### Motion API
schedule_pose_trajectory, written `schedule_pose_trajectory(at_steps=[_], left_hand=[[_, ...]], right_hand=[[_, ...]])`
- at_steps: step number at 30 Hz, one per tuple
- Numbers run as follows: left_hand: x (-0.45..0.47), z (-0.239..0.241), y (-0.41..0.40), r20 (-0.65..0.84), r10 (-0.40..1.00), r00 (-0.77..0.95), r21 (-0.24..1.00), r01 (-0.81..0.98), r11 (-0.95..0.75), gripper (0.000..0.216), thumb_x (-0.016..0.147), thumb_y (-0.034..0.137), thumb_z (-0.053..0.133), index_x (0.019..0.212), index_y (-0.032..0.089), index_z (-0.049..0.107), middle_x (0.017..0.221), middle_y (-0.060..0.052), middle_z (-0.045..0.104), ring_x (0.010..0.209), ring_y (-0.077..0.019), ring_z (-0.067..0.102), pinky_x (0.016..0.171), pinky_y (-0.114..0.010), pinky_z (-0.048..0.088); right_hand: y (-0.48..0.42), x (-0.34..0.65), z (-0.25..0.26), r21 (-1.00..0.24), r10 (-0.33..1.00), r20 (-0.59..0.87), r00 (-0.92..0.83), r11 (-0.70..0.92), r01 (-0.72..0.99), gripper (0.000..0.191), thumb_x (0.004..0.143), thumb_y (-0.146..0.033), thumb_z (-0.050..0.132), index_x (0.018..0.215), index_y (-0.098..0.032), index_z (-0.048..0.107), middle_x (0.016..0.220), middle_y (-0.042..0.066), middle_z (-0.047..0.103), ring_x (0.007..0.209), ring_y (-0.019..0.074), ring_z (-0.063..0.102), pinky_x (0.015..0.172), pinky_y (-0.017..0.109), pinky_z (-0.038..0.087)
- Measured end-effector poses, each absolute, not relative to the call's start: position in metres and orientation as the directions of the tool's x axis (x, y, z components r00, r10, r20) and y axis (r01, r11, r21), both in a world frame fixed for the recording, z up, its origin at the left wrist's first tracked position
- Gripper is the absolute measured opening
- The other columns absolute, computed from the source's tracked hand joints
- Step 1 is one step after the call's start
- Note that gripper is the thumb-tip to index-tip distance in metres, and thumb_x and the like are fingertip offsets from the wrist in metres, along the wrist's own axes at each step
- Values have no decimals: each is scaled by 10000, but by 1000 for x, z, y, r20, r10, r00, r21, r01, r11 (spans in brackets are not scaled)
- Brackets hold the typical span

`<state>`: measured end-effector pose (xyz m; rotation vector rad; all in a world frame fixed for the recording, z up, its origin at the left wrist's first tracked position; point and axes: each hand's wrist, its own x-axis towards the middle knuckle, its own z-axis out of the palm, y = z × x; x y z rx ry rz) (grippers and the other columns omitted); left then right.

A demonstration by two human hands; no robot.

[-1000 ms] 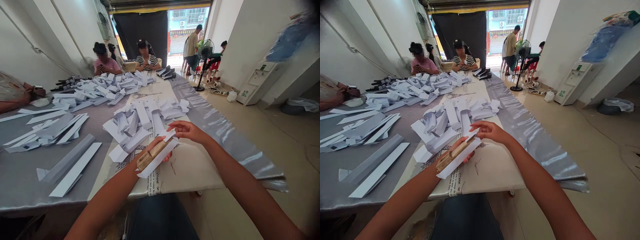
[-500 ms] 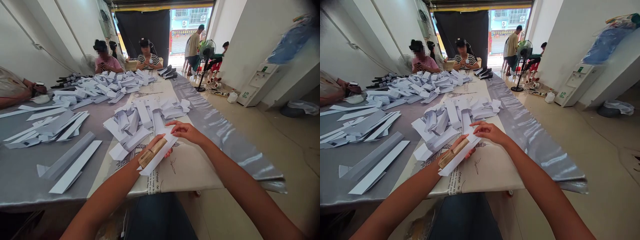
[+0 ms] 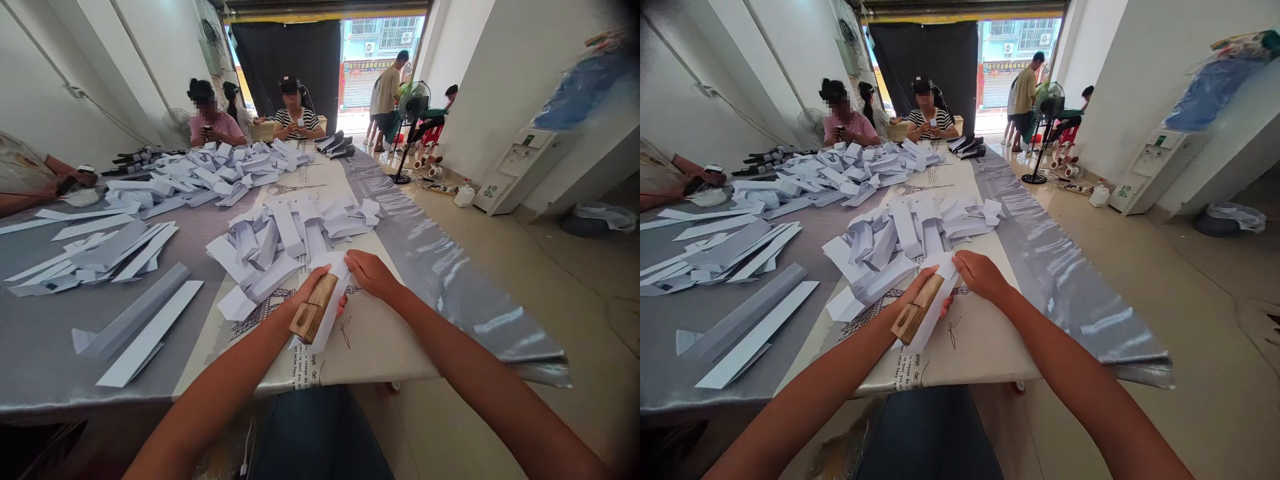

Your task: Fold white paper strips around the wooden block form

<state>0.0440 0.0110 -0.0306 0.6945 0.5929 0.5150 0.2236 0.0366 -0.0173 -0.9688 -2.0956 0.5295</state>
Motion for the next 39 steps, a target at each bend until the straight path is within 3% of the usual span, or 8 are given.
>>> schedule_pose_trajectory(at_steps=[4,8,13,16,20,23,30,39], left_hand=[[44,-30,10,-312,587,747,710,-228,667,489,747,641,482,763,155,532,609,-52,578,505,-147,555,507,-258,419],[41,-30,13,-314,539,781,696,-197,690,514,733,675,467,763,165,520,578,-29,538,477,-131,518,480,-253,388],[41,-29,14,-304,535,788,675,-219,705,493,740,645,489,796,157,525,573,-25,534,487,-122,513,488,-247,387],[43,-29,13,-301,578,758,695,-240,678,485,748,640,486,807,161,528,585,-31,564,500,-136,542,514,-260,413],[48,-30,11,-319,687,653,758,-259,598,558,750,666,448,837,131,580,677,-85,644,612,-189,630,614,-296,473],[51,-33,11,-277,757,592,832,-246,497,593,757,654,447,875,99,620,727,-114,674,657,-222,653,629,-313,482],[54,-34,14,29,974,223,978,-206,18,286,767,421,579,743,141,635,743,-24,670,858,-202,592,811,-293,441],[60,-41,17,65,943,326,871,-479,106,402,735,477,594,970,156,649,939,-65,686,1071,-252,562,928,-347,414]], right_hand=[[38,224,-18,-708,775,452,-442,613,350,398,935,-458,339,622,-212,323,614,-25,344,585,133,339,571,279,271],[37,221,-21,-893,828,312,-466,423,153,405,904,-537,370,671,-207,375,622,-43,316,542,105,304,520,257,259],[40,219,-23,-956,829,246,-503,294,18,412,861,-572,440,679,-205,399,614,-52,299,510,89,272,490,246,236],[41,217,-22,-956,864,252,-437,293,27,383,850,-546,483,685,-217,378,576,-65,276,487,90,258,475,245,217],[36,212,-22,-878,888,402,-224,443,183,269,862,-436,517,758,-231,378,636,-56,333,534,102,325,501,241,264],[29,209,-20,-772,833,484,-267,550,318,216,895,-387,453,757,-225,414,728,-18,387,628,125,384,549,251,326],[21,204,-20,-739,869,391,-302,492,460,174,865,-393,489,840,-239,413,900,1,419,622,119,423,589,275,360],[34,197,-43,-972,943,198,-267,223,67,310,862,-552,420,836,-257,327,646,-54,382,569,134,402,538,255,358]])
